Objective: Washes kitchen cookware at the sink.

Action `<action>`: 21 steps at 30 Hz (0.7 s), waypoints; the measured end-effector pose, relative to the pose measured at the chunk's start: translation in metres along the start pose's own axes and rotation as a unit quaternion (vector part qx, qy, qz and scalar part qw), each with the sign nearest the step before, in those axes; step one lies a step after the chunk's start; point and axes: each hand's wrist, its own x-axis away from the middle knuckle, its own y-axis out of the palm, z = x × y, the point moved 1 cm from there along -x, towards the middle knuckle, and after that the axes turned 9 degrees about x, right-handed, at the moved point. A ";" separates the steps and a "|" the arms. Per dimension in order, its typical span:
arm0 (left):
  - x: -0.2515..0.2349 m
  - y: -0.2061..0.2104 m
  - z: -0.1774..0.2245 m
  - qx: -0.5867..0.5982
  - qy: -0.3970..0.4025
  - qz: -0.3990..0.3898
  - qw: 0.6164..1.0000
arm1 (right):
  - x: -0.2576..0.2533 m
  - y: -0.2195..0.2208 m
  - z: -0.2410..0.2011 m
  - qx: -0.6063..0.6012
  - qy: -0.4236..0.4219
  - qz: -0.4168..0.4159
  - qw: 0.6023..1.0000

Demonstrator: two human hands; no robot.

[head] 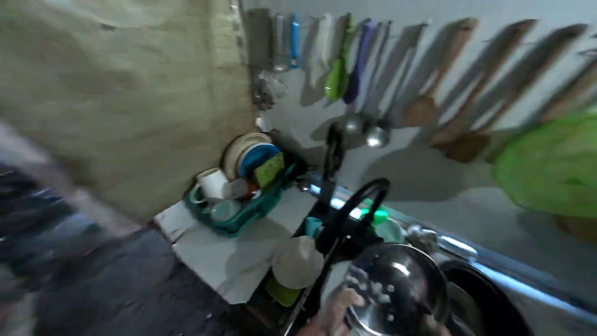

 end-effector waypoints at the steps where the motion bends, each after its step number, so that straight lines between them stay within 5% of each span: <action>1: 0.000 -0.002 0.000 0.011 -0.001 -0.009 1.000 | 0.003 0.013 -0.009 0.009 -0.006 0.028 1.000; 6: -0.005 -0.016 -0.005 0.006 0.025 -0.040 0.999 | 0.008 0.032 -0.022 0.060 -0.012 0.097 0.993; 10: -0.009 -0.008 -0.002 -0.097 0.061 -0.034 0.993 | 0.003 0.036 -0.013 0.077 0.071 0.134 0.985; 15: -0.023 -0.001 -0.003 -0.301 0.033 0.058 0.951 | -0.010 0.014 0.031 0.081 0.186 0.057 0.977; 21: -0.035 -0.024 -0.018 -0.194 0.010 0.181 0.964 | -0.005 -0.018 0.085 0.032 0.194 -0.026 0.980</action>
